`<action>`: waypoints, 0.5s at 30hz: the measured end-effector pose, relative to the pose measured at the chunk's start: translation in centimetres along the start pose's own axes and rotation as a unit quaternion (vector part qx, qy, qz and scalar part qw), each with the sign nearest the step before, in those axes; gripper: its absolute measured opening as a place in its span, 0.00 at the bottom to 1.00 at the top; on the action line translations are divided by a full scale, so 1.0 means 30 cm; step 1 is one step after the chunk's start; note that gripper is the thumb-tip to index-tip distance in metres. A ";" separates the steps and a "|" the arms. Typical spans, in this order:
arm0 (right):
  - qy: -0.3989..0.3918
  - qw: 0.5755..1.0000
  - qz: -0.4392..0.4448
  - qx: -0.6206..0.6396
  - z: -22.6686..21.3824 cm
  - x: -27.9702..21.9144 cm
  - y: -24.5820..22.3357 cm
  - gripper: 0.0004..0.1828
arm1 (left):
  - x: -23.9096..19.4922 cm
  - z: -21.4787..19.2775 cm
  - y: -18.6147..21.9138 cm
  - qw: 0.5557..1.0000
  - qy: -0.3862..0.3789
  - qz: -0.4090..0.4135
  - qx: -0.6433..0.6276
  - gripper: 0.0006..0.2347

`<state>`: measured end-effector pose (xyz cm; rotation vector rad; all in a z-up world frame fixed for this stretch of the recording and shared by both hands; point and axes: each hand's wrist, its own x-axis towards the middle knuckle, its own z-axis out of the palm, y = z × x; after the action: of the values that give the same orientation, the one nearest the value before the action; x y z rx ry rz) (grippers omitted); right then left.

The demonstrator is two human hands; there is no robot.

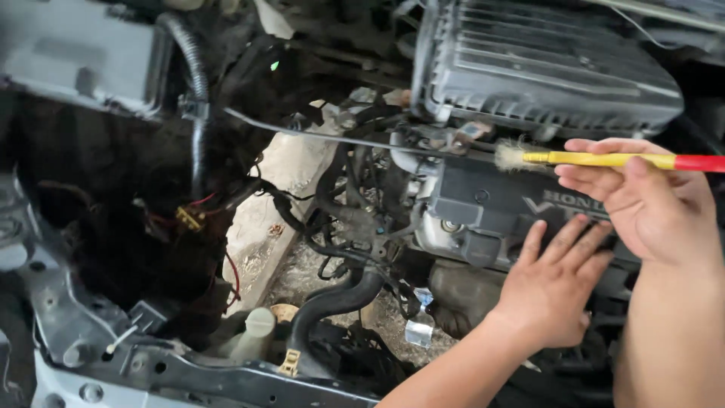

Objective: Cleaning the engine bay of a car using a detailing brush

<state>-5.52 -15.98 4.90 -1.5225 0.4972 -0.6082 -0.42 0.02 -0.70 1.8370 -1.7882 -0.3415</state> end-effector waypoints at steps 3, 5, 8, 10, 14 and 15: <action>-0.001 0.999 -0.006 0.051 0.051 0.015 0.026 0.17 | 0.000 0.027 0.004 1.000 0.020 0.004 0.001 0.42; 0.018 0.998 -0.004 0.067 0.091 0.023 0.039 0.17 | 0.002 0.035 0.001 0.999 0.035 0.003 -0.006 0.42; 0.037 0.999 0.005 -0.030 0.143 0.020 0.022 0.19 | 0.006 0.035 0.005 1.000 0.004 0.007 0.006 0.41; 0.069 0.976 -0.039 -0.201 0.204 0.014 -0.011 0.12 | 0.009 0.034 0.003 1.000 0.002 0.010 0.020 0.45; 0.123 0.903 -0.160 -0.379 0.212 0.009 0.005 0.11 | 0.012 0.023 0.000 1.000 -0.022 0.011 0.017 0.38; 0.140 0.844 -0.229 -0.465 0.184 0.006 0.012 0.10 | 0.012 0.028 0.001 1.000 -0.016 0.013 0.024 0.39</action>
<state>-1.78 -11.91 4.56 -2.5407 0.7118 -1.0584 -0.86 -0.51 -1.30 1.8491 -1.8541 -0.3220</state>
